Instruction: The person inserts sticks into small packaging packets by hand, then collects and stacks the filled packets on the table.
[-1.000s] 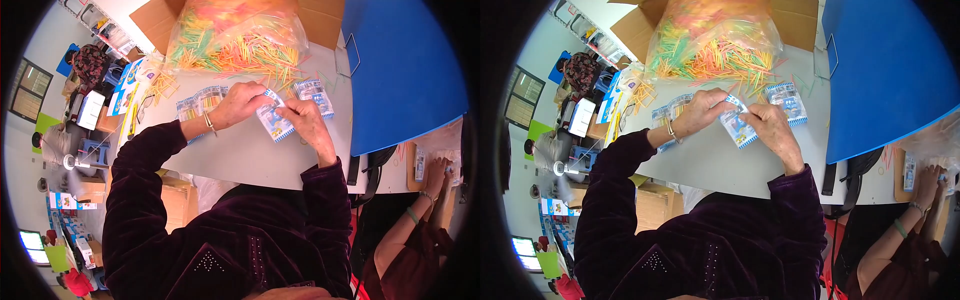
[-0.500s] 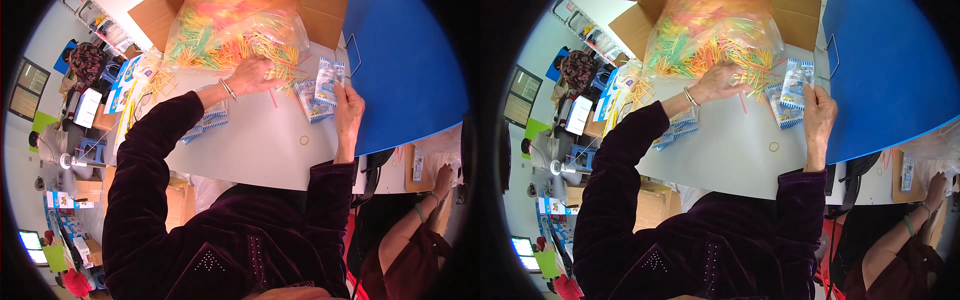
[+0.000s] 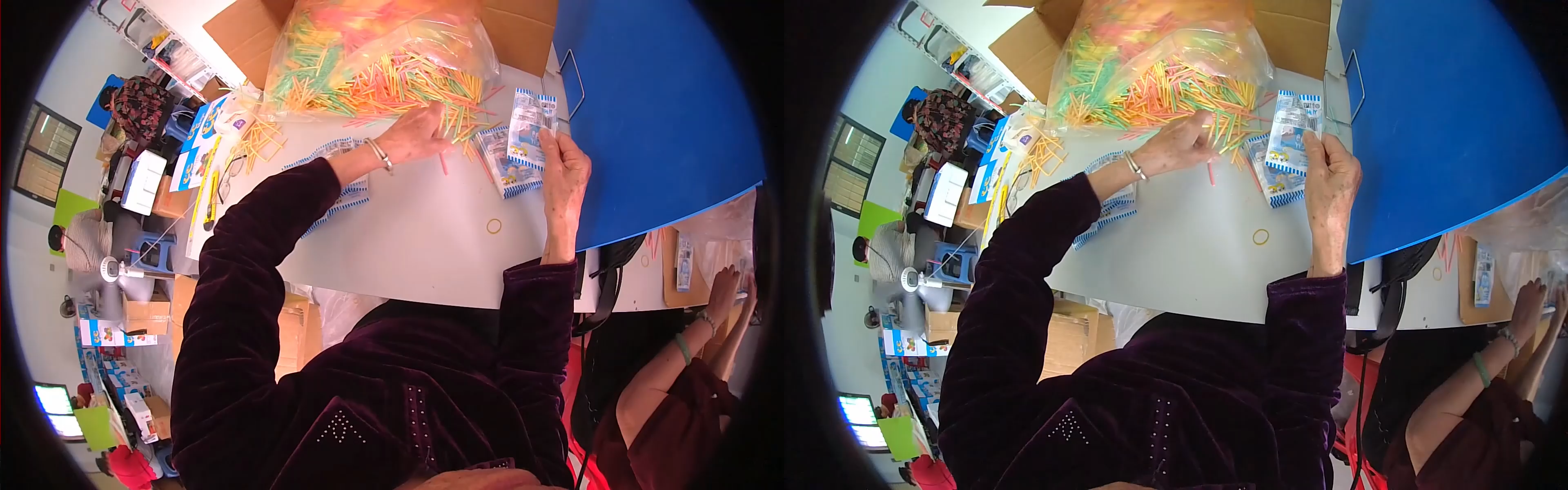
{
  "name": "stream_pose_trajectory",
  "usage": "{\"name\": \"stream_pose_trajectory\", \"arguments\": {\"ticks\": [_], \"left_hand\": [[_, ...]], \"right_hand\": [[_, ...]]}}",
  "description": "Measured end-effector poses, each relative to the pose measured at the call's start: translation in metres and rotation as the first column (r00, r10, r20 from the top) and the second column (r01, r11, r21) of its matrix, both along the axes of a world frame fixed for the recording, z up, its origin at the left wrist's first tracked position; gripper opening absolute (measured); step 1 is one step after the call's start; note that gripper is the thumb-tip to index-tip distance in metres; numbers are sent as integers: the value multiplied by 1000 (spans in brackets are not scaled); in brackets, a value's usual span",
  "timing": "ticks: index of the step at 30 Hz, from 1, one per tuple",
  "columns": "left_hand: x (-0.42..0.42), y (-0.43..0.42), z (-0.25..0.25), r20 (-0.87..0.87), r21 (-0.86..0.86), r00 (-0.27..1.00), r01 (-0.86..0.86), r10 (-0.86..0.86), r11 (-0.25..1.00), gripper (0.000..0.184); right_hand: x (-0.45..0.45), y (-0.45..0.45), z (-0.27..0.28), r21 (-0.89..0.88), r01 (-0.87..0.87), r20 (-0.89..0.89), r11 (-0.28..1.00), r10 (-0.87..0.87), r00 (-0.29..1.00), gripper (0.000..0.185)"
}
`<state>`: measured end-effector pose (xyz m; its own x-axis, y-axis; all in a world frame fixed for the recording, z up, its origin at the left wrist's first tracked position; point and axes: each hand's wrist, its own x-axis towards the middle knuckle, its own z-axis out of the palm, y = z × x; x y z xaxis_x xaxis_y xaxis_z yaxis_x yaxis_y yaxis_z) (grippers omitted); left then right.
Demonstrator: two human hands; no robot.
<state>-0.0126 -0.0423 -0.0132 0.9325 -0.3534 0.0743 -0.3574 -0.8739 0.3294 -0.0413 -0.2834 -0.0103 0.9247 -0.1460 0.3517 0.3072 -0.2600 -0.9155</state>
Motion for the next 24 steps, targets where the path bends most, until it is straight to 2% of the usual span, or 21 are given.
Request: {"name": "stream_pose_trajectory", "arguments": {"ticks": [2, 6, 8, 9, 11, 12, 14, 20, 24], "left_hand": [[10, -6, 3, -160, -177, 987, -20, -9, 984, 45], [14, -11, 11, -121, -160, 988, 76, -96, 984, 37], [13, -7, 9, 100, 36, 961, 257, -259, 966, 40], [12, -6, 10, 96, 37, 961, 257, -260, 966, 40], [13, -4, 14, 255, 486, 835, 326, -488, 811, 46], [15, -3, 14, 254, 487, 835, 326, -489, 810, 46], [21, -3, 13, 304, 584, 689, 411, -658, 700, 45], [30, -20, 16, 137, 672, 706, 449, -695, 589, 34], [37, -17, 6, 263, 632, 644, 448, -718, 633, 30]], "right_hand": [[3, -2, -4, -2, 4, -5, 1000, -4, 1000, 24], [5, -3, -5, 5, 19, 7, 1000, -19, 1000, 24], [2, -4, -1, 7, 21, 2, 1000, -21, 1000, 24], [1, -4, 1, 6, 18, -1, 1000, -18, 1000, 24], [1, -4, 1, -2, 24, 2, 1000, -24, 1000, 24], [1, -4, 1, -13, 32, 10, 999, -32, 999, 24], [1, -3, 1, 4, 31, 21, 1000, -31, 999, 24], [0, -2, 2, 4, 31, 14, 1000, -31, 999, 24], [3, -4, -3, 14, 19, 9, 1000, -20, 1000, 24]]}}
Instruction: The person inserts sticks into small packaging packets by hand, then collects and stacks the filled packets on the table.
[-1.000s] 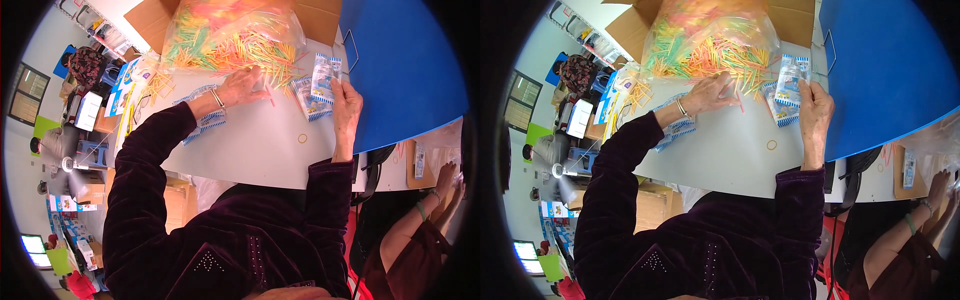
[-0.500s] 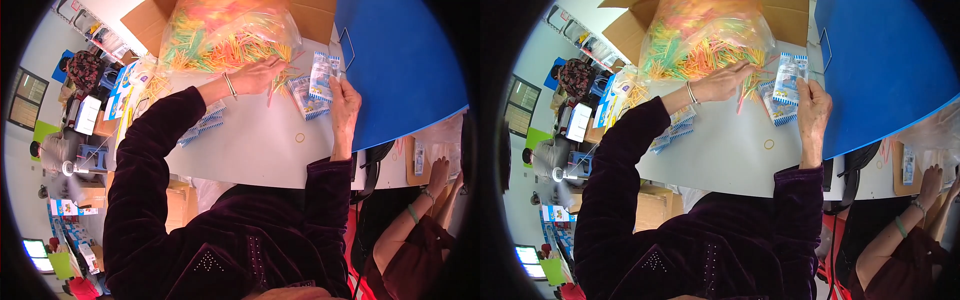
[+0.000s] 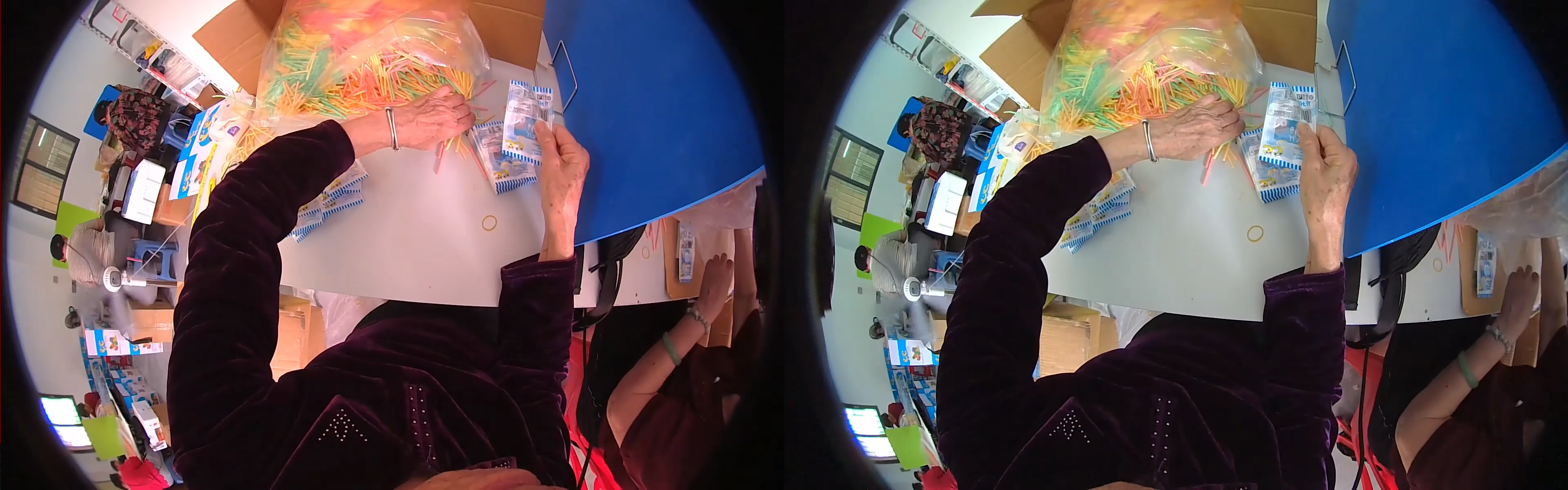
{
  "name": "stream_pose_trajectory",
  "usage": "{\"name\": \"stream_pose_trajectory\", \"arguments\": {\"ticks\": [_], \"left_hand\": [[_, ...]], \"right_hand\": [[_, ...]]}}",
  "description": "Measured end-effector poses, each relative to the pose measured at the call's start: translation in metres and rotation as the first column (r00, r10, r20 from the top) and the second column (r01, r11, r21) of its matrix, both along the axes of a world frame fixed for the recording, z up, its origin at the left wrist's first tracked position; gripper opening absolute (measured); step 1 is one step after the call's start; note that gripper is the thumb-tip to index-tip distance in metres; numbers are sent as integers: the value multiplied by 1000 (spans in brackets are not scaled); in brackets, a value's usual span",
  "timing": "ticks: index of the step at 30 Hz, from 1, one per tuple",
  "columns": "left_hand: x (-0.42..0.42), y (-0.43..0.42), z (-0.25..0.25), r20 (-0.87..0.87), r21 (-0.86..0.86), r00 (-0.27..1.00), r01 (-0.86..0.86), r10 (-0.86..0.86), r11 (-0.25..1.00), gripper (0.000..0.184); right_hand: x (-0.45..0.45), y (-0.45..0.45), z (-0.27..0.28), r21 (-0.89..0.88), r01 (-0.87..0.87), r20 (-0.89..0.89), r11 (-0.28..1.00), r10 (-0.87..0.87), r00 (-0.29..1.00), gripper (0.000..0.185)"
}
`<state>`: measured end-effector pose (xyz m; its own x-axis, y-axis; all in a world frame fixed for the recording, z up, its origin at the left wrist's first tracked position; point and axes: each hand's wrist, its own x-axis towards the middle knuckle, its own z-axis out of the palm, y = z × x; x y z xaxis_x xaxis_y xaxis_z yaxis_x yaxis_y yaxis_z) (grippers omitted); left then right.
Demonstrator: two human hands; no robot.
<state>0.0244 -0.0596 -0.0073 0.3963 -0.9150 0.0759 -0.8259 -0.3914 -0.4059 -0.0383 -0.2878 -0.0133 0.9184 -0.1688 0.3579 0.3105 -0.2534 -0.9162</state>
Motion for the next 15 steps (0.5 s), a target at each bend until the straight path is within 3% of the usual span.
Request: {"name": "stream_pose_trajectory", "arguments": {"ticks": [9, 14, 15], "left_hand": [[15, -1, -16, 245, 63, 969, 0, -16, 998, 9], [22, 2, -11, 99, -214, 994, -18, 40, 977, 12], [26, 4, -10, 9, -209, 985, -164, 170, 964, 13]], "right_hand": [[-1, 1, 2, 23, 2, -33, 1000, -1, 999, 25], [1, 0, -1, 19, 16, -19, 1000, -16, 1000, 26], [1, 1, -1, 24, 18, -15, 1000, -18, 1000, 26]]}}
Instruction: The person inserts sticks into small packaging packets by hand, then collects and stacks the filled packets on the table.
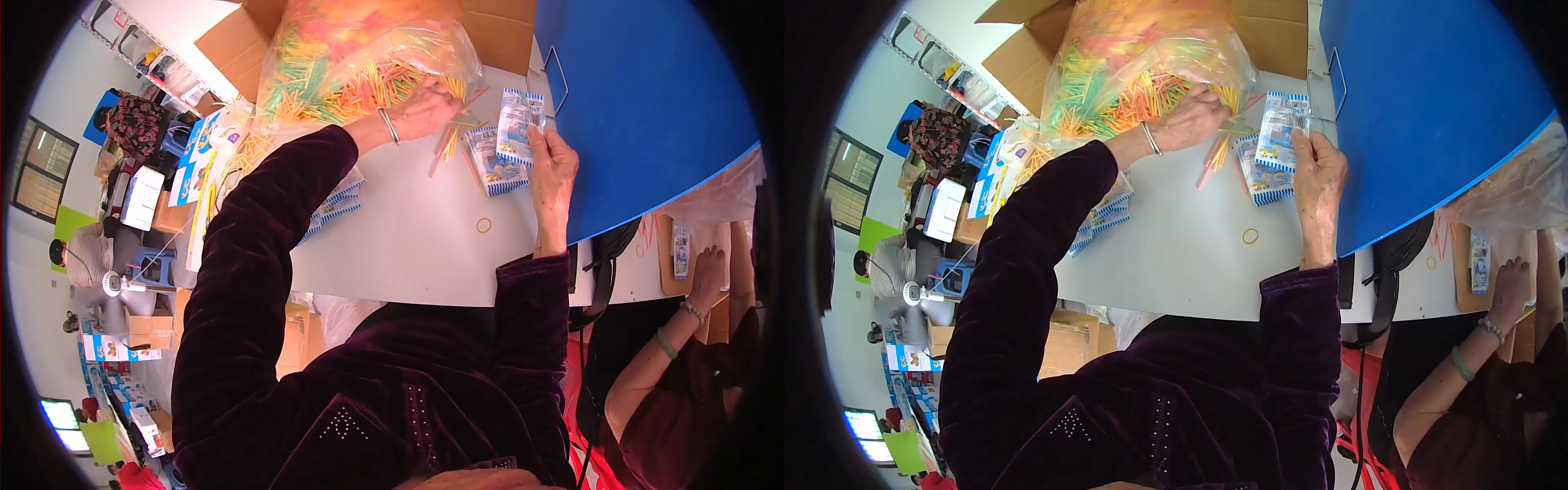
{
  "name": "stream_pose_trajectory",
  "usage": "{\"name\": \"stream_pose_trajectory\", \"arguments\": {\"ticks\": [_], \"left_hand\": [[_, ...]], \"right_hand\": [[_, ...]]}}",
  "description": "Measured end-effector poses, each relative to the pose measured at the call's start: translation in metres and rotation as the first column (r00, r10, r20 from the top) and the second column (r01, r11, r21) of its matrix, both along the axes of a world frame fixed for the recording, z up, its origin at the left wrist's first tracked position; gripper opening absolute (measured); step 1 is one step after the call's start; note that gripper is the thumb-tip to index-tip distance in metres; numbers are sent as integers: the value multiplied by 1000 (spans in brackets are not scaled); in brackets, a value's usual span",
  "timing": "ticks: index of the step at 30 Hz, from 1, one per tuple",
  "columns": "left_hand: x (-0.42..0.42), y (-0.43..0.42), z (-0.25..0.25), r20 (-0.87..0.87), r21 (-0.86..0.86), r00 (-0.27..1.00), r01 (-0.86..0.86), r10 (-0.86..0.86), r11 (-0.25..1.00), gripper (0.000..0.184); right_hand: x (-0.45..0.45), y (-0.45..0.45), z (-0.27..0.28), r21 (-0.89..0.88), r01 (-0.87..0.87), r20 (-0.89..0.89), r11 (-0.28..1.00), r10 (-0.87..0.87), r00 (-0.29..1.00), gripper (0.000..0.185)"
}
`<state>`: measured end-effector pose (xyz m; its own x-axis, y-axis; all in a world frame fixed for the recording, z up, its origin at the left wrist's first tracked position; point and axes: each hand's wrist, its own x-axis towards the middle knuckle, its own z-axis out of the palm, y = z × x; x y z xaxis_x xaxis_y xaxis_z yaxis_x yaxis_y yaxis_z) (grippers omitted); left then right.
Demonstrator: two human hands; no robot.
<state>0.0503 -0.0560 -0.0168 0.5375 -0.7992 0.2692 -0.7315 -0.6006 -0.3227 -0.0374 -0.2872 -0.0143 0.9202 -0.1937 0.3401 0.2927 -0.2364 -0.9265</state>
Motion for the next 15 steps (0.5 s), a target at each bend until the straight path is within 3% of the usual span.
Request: {"name": "stream_pose_trajectory", "arguments": {"ticks": [1, 3, 4, 7, 10, 11, 15], "left_hand": [[5, 4, 3, 2, 3, 1000, -1, 1, 1000, 13], [11, 15, 13, 99, -230, 995, 55, -33, 972, 14], [14, 20, 20, -130, -226, 986, -128, 100, 966, 14], [8, 35, 36, -219, -203, 947, -281, 236, 938, 12], [12, 45, 11, -113, -110, 973, -213, 201, 971, 11], [11, 49, 4, -38, -109, 993, -117, 113, 987, 10], [3, 44, 4, -102, -71, 972, -222, 214, 973, 10]], "right_hand": [[0, 0, 0, 3, -1, 2, 1000, 1, 1000, 26], [0, -1, 0, -4, -16, -17, 1000, 16, 1000, 25], [0, -1, 0, -3, -18, -18, 1000, 18, 1000, 25], [0, 0, -1, -2, -29, -26, 1000, 29, 999, 25], [0, 2, 0, -20, -19, -21, 1000, 19, 1000, 25], [1, 3, -2, -9, -10, 4, 1000, 10, 1000, 24], [-2, 1, 2, -1, -13, -31, 1000, 13, 999, 25]]}}
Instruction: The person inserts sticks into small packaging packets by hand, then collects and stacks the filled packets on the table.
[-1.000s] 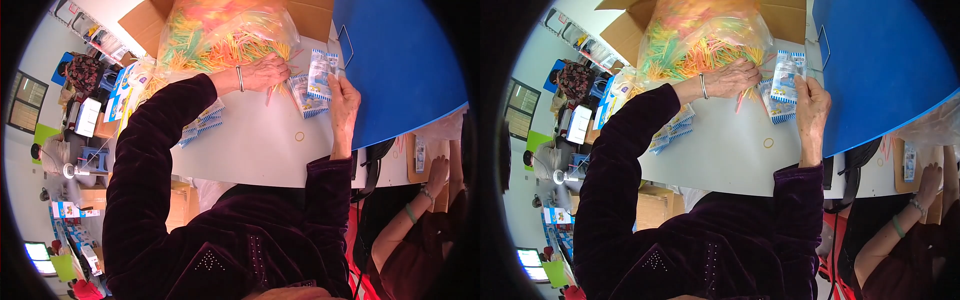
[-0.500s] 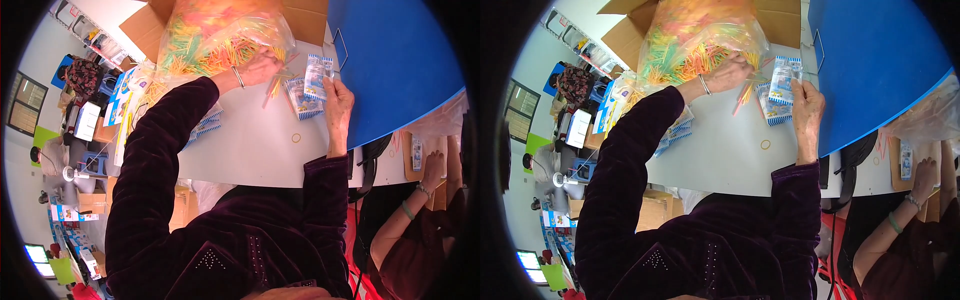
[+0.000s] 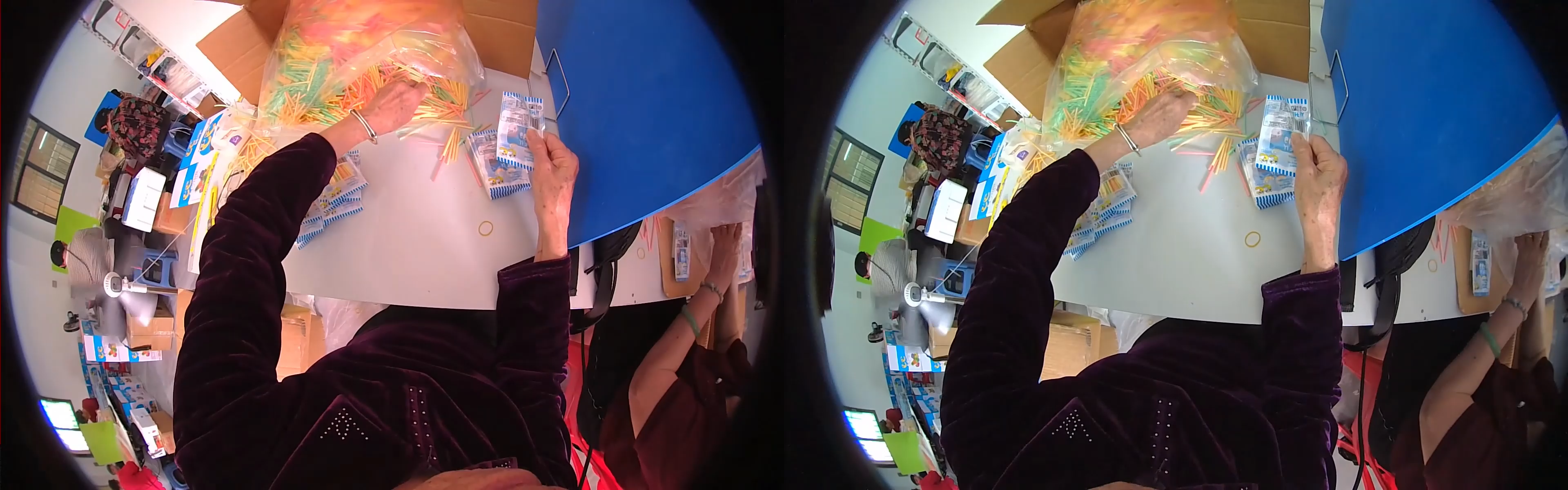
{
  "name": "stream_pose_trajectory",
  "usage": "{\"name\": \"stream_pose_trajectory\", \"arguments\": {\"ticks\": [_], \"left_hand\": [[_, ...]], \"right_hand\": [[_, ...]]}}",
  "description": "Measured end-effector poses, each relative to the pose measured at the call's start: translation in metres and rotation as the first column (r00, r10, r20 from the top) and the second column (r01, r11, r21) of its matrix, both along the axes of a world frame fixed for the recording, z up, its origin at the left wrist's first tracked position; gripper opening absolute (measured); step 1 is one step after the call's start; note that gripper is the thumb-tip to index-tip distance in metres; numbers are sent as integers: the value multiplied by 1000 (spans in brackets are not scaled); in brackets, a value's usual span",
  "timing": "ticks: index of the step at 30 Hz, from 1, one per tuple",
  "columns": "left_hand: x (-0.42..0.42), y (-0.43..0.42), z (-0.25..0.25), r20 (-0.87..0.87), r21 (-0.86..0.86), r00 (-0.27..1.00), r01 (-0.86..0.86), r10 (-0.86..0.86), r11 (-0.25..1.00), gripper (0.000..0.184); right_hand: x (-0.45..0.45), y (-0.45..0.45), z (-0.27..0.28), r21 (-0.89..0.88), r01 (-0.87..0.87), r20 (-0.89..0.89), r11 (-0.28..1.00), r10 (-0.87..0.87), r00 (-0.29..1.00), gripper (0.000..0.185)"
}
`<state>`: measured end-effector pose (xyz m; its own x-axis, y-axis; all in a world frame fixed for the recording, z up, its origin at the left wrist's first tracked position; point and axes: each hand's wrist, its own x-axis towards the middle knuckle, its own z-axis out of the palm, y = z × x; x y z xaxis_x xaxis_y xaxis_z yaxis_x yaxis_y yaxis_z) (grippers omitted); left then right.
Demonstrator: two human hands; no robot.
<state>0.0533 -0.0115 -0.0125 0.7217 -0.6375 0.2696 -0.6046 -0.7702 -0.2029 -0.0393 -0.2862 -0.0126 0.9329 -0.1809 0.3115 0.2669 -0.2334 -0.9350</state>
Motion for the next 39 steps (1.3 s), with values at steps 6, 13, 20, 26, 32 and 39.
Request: {"name": "stream_pose_trajectory", "arguments": {"ticks": [6, 13, 20, 26, 32, 39], "left_hand": [[-32, -19, 15, -167, -49, 984, -70, 61, 996, 17], [-68, -29, 18, -15, 113, 940, 341, -342, 933, 33], [-63, -31, 10, -41, 268, 852, 513, -523, 815, 28], [-46, -5, -17, 19, 111, 971, 235, -238, 966, 18], [-9, 6, 13, 6, -152, 984, 178, -180, 972, 26], [21, 4, -2, 103, 247, 982, 128, -158, 960, 30]], "right_hand": [[1, -1, -2, 9, -24, 15, 1000, 24, 1000, 26], [3, -3, -5, -6, -22, -3, 1000, 22, 1000, 26], [0, -2, 1, 18, -43, -5, 999, 44, 999, 25], [-1, 0, -1, 69, -44, 9, 997, 43, 999, 24], [-1, 4, -2, 80, -45, 30, 996, 43, 999, 20], [-2, 7, -3, 63, -54, 7, 997, 54, 999, 22]]}}
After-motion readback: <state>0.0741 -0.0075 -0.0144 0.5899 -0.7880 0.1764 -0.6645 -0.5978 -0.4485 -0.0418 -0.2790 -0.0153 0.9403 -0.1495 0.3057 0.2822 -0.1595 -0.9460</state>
